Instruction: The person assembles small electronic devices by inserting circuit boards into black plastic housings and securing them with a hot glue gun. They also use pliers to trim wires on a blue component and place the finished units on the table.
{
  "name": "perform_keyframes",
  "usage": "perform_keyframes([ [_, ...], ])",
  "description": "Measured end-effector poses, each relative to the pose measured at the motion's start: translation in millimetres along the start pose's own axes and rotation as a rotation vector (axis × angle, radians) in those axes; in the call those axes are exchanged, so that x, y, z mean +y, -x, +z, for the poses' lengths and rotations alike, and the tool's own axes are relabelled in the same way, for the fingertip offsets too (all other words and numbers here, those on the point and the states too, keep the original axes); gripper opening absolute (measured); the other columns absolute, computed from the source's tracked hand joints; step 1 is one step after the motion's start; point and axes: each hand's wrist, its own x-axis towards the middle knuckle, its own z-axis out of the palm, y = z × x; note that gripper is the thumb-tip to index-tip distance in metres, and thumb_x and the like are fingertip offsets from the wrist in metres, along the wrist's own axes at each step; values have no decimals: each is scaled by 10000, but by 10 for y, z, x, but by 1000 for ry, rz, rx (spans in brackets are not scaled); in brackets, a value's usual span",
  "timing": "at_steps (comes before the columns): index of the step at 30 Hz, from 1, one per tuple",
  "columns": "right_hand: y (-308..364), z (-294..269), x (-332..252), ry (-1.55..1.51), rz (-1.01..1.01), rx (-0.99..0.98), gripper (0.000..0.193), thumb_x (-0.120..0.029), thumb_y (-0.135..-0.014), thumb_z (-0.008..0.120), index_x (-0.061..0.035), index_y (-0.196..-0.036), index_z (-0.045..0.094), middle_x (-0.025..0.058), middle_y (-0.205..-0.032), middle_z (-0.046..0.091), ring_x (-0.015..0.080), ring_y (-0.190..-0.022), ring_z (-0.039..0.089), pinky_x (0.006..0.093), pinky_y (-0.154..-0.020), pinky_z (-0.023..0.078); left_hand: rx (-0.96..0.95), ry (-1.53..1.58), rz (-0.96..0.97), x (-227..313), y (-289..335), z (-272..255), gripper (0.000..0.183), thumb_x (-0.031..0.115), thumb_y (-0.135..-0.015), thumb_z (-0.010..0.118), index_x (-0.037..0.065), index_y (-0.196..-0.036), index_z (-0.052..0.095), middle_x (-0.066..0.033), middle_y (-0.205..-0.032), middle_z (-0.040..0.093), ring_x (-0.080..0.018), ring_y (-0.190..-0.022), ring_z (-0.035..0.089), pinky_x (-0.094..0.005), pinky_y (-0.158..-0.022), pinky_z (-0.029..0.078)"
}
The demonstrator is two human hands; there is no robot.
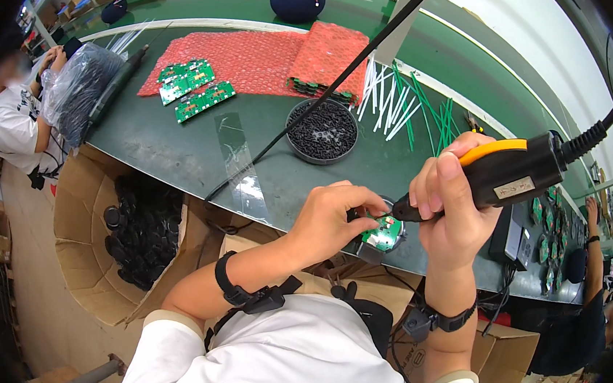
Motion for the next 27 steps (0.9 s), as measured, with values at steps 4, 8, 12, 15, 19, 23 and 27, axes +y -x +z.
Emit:
perform_keyframes([
  [4, -20, -11, 50, 60, -33, 33, 221, 45, -925, 745, -11, -1073, 591, 67, -848, 622, 98, -494, 537, 240, -451, 404, -32, -84, 49, -11, -38, 7, 395, 25, -745, 879, 67, -1121, 763, -95, -999, 746, -226, -850, 693, -339, -732, 564],
  [8, -24, -56, 136, 75, -29, 39, 212, 42, -924, 748, -12, -1061, 595, 76, -864, 641, 95, -497, 546, 236, -442, 402, -39, -112, 46, -52, -30, 21, 452, 31, -729, 887, 65, -1157, 747, -91, -1008, 749, -232, -877, 690, -357, -761, 572],
  [12, -29, -59, 170, 68, -25, 50, 209, 45, -920, 753, -10, -1050, 598, 79, -875, 641, 97, -504, 552, 239, -435, 409, -41, -135, 24, -61, -30, 31, 457, 33, -723, 887, 70, -1157, 747, -82, -999, 752, -240, -881, 687, -362, -782, 573],
  [15, -19, -46, 180, 84, -17, 74, 214, 51, -916, 753, -5, -1051, 596, 83, -893, 641, 100, -507, 554, 243, -434, 417, -47, -130, 0, -50, -30, 33, 453, 38, -724, 886, 74, -1154, 746, -81, -984, 751, -245, -880, 685, -369, -784, 573],
  [19, -11, -58, 186, 93, -12, 60, 236, 54, -910, 758, -4, -1066, 590, 85, -913, 638, 100, -522, 563, 243, -437, 429, -42, -143, 19, -47, -22, 29, 443, 48, -728, 885, 78, -1148, 746, -82, -969, 744, -254, -887, 684, -381, -794, 566],
  [23, -4, -40, 196, 120, -3, 80, 256, 48, -903, 774, -11, -1069, 588, 76, -923, 636, 90, -560, 571, 240, -441, 433, -66, -161, 0, -13, -33, 17, 458, 32, -730, 871, 82, -1159, 720, -72, -1010, 750, -276, -907, 675, -403, -817, 554],
  [27, -14, -67, 258, 141, -34, 49, 260, 39, -898, 788, -25, -1043, 581, 53, -900, 627, 74, -582, 563, 233, -449, 432, -77, -176, -6, 21, -39, 5, 480, 28, -730, 864, 78, -1174, 689, -75, -1045, 743, -290, -916, 669, -413, -831, 545],
])
